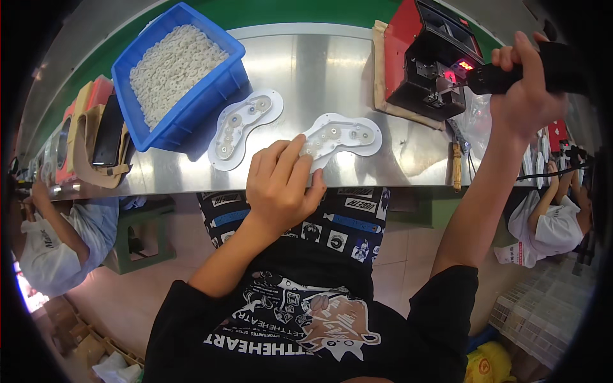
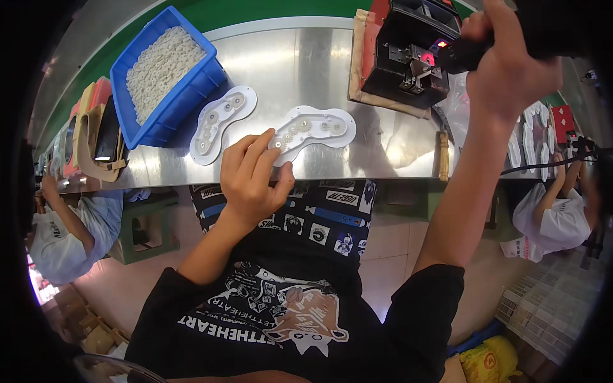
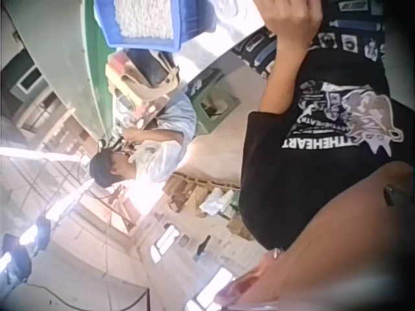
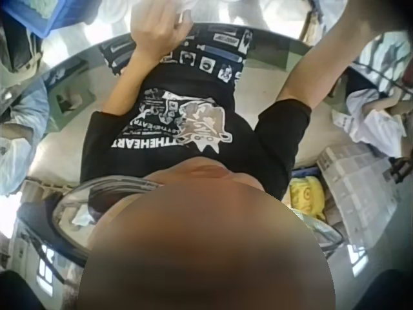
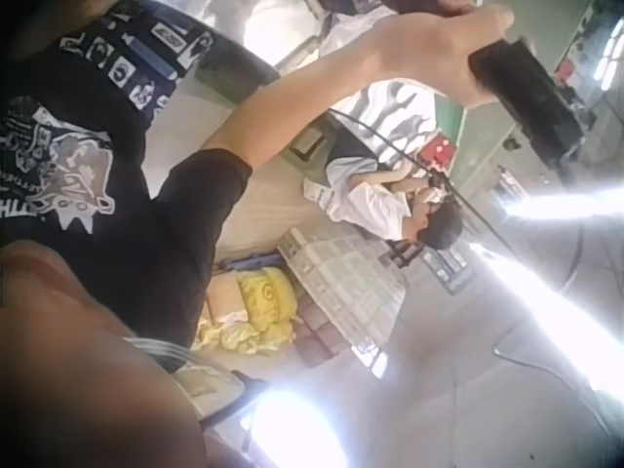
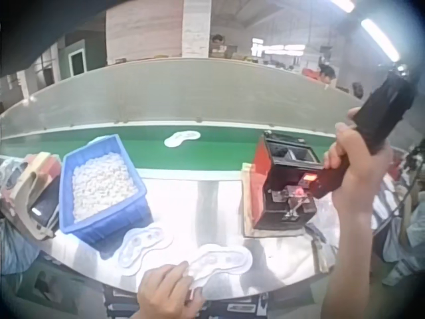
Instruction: Assemble small plastic components into a base frame and secure them using an electric screwdriver.
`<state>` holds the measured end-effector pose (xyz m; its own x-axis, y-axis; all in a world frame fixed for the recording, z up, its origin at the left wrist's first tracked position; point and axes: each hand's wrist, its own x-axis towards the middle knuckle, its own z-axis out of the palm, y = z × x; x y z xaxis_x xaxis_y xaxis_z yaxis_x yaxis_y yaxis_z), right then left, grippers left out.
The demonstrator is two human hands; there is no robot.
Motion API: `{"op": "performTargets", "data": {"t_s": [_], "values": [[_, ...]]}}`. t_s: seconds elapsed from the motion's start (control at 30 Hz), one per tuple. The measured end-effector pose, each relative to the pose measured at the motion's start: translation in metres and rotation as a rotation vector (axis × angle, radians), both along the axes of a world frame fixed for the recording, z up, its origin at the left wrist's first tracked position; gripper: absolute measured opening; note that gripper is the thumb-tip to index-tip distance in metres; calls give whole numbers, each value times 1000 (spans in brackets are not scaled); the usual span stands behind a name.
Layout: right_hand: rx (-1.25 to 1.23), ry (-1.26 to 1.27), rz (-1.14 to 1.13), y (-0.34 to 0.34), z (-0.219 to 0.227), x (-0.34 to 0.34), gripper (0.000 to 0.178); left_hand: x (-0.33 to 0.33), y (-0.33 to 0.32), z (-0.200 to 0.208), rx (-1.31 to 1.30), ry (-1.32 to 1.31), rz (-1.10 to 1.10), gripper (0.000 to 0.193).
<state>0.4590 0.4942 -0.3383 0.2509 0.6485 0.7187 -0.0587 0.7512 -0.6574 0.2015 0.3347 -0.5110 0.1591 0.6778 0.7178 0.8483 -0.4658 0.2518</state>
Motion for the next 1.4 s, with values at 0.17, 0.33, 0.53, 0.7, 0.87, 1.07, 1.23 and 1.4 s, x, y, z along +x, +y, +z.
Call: {"op": "performTargets", "data": {"t_s": [0.17, 0.33, 0.53, 0.7, 0.87, 1.07, 1.23, 1.4], "values": [[-32, 3, -26, 6, -13, -7, 29, 6, 5, -1, 36, 50, 40, 24], [-40, 52, -11, 4, -4, -1, 28, 7, 5, 0, 33, 41, 43, 22], [-86, 23, -7, -4, -8, -8, 27, 5, 3, 0, 26, 39, 56, 23], [-101, 84, 157, -28, -9, -29, 28, 5, 8, -2, 64, 33, 38, 18], [-54, 22, 182, -35, -7, -34, 28, 4, 8, -5, 70, 19, 41, 18], [165, 180, 81, 26, 28, 22, 18, 3, 4, -1, 63, 33, 55, 18], [125, -161, -468, 53, 18, -8, 18, 7, 3, 0, 57, 27, 38, 18], [154, 327, 394, 10, 31, 8, 21, 4, 2, 0, 44, 37, 59, 19]]}}
